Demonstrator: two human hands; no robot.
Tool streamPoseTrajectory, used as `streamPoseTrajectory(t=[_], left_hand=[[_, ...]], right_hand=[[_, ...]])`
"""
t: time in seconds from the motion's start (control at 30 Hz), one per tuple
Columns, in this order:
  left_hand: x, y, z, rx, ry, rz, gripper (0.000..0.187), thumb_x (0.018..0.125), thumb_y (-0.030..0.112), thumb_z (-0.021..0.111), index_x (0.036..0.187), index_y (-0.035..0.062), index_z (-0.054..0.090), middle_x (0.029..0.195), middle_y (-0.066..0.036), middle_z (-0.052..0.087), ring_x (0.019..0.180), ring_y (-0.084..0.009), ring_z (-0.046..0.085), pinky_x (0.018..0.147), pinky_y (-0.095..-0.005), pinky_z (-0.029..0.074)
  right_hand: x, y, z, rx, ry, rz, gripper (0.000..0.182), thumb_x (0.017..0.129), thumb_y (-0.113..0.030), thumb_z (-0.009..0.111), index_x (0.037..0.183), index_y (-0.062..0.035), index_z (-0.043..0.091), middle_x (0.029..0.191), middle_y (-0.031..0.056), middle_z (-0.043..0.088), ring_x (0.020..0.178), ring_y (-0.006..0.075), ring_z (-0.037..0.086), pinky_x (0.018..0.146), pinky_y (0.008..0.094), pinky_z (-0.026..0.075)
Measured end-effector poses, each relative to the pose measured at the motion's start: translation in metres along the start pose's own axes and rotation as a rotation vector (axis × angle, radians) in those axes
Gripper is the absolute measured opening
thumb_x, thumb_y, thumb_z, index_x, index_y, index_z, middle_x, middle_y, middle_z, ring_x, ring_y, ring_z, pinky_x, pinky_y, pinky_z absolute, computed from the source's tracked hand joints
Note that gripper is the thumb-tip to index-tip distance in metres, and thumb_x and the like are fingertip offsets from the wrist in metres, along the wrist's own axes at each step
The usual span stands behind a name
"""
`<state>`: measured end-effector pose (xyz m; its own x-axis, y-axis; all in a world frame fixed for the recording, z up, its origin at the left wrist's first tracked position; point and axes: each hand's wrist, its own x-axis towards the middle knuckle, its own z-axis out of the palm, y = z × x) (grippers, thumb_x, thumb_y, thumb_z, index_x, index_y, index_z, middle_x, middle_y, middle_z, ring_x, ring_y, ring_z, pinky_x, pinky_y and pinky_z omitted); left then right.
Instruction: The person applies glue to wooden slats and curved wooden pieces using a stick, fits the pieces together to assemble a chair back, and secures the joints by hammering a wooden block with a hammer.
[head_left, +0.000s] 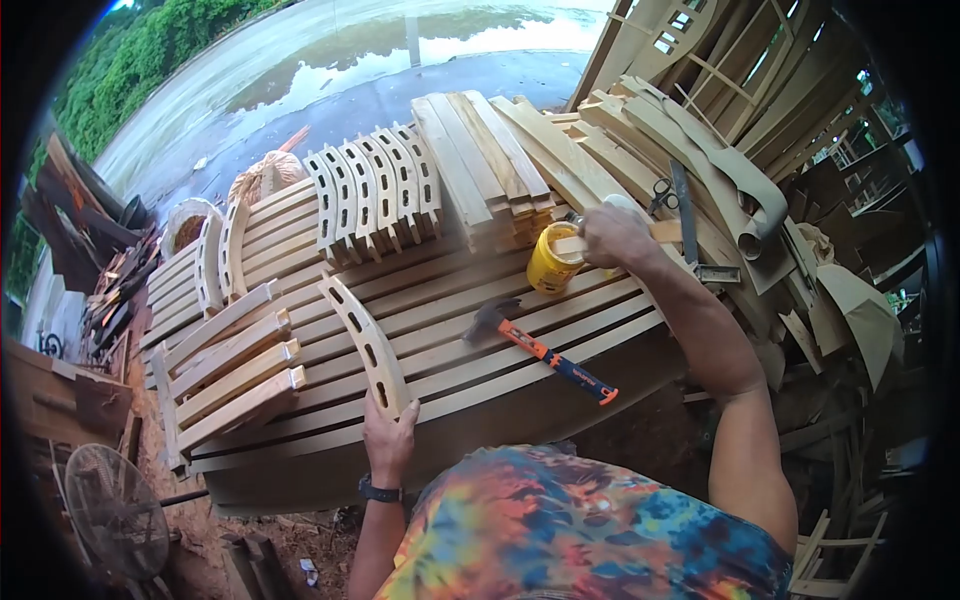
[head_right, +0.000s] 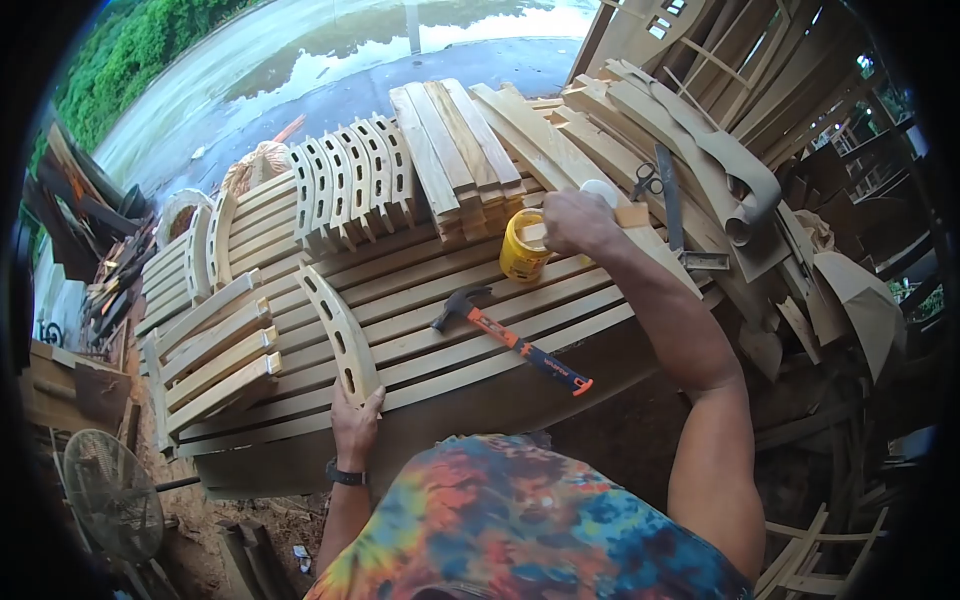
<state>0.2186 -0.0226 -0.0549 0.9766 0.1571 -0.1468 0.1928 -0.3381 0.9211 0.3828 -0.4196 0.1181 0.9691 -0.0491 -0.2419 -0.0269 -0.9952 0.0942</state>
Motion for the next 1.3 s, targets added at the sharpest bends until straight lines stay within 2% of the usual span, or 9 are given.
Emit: streamPoseTrajectory(t=[0.2,0.3,0.6,0.73,0.87,0.93,1.03,1.1,1.3], left_hand=[[0.003,0.009,-0.01,-0.365,-0.115,-0.225,0.05,0.095,0.027,0.075,0.131,-0.0002,0.055,0.097,-0.003,0.064,0.081,-0.008,0.058,0.072,-0.0263,0.05],[0.008,0.004,-0.016,-0.401,-0.167,-0.232,0.05,0.095,0.029,0.075,0.13,-0.0004,0.055,0.098,-0.003,0.064,0.083,-0.0103,0.059,0.073,-0.0274,0.051],[0.033,0.01,-0.032,-0.302,-0.36,-0.386,0.09,0.073,0.026,0.092,0.142,-0.0058,0.044,0.102,-0.012,0.066,0.078,-0.0157,0.065,0.067,-0.03,0.055],[0.017,0.018,-0.03,-0.356,-0.401,-0.309,0.1,0.078,0.022,0.09,0.153,-0.0042,0.03,0.103,-0.012,0.069,0.076,-0.015,0.066,0.064,-0.0301,0.056],[0.001,0.019,-0.029,-0.349,-0.364,-0.238,0.107,0.078,0.021,0.089,0.158,-0.0047,0.024,0.12,-0.014,0.063,0.097,-0.0178,0.066,0.082,-0.0309,0.056],[-0.002,0.01,-0.027,-0.362,-0.342,-0.135,0.111,0.077,0.02,0.089,0.16,-0.0056,0.02,0.126,-0.015,0.061,0.104,-0.0182,0.065,0.088,-0.031,0.056],[0.001,-0.002,-0.027,-0.025,-0.314,-0.032,0.113,0.074,0.019,0.088,0.16,-0.01,0.02,0.152,-0.022,0.046,0.136,-0.0239,0.05,0.111,-0.0321,0.043],[-0.005,0.004,-0.028,0.052,-0.298,-0.033,0.112,0.075,0.021,0.088,0.158,-0.0114,0.022,0.152,-0.023,0.046,0.136,-0.0243,0.051,0.11,-0.0324,0.043],[-0.008,0.002,-0.021,0.07,-0.209,-0.009,0.11,0.074,0.03,0.086,0.155,-0.0149,0.026,0.141,-0.026,0.053,0.129,-0.0279,0.055,0.109,-0.0338,0.044]], right_hand=[[-0.011,0.068,0.036,0.566,-0.026,0.09,0.047,0.075,-0.004,0.071,0.122,-0.0061,0.076,0.092,0.0146,0.077,0.077,0.0153,0.07,0.074,0.0309,0.056],[-0.024,0.099,0.064,1.122,-0.036,0.147,0.047,0.071,0.003,0.077,0.118,0.0087,0.072,0.087,0.0085,0.072,0.073,0.013,0.066,0.067,0.0261,0.054],[-0.074,0.031,0.055,1.486,-0.113,-0.128,0.06,0.079,0.002,0.072,0.138,0.0017,0.06,0.106,0.0098,0.068,0.079,0.0176,0.07,0.073,0.0316,0.059],[-0.106,-0.069,0.053,1.258,-0.365,-0.302,0.058,0.09,0.003,0.066,0.146,0.0005,0.053,0.102,0.0087,0.068,0.076,0.0149,0.071,0.07,0.0286,0.059],[-0.13,-0.119,0.041,1.122,-0.555,-0.329,0.057,0.089,0.0,0.064,0.145,-0.004,0.056,0.094,0.0105,0.07,0.079,0.0154,0.072,0.072,0.03,0.058],[-0.128,-0.127,0.037,0.879,-0.505,-0.488,0.056,0.087,0.001,0.068,0.141,-0.0015,0.059,0.1,0.0119,0.071,0.079,0.0158,0.071,0.072,0.0311,0.057],[-0.103,-0.122,0.056,0.642,-0.238,-0.807,0.054,0.082,-0.008,0.069,0.135,-0.0025,0.064,0.1,0.0183,0.072,0.087,0.031,0.072,0.078,0.0421,0.056],[-0.091,-0.123,0.049,0.312,-0.157,-0.932,0.051,0.081,-0.016,0.064,0.131,-0.0049,0.065,0.095,0.0186,0.069,0.089,0.0394,0.067,0.077,0.048,0.054],[-0.087,-0.141,0.041,0.091,-0.186,-0.941,0.05,0.084,-0.018,0.06,0.133,-0.0055,0.063,0.096,0.0175,0.069,0.088,0.0362,0.069,0.075,0.0484,0.055]])
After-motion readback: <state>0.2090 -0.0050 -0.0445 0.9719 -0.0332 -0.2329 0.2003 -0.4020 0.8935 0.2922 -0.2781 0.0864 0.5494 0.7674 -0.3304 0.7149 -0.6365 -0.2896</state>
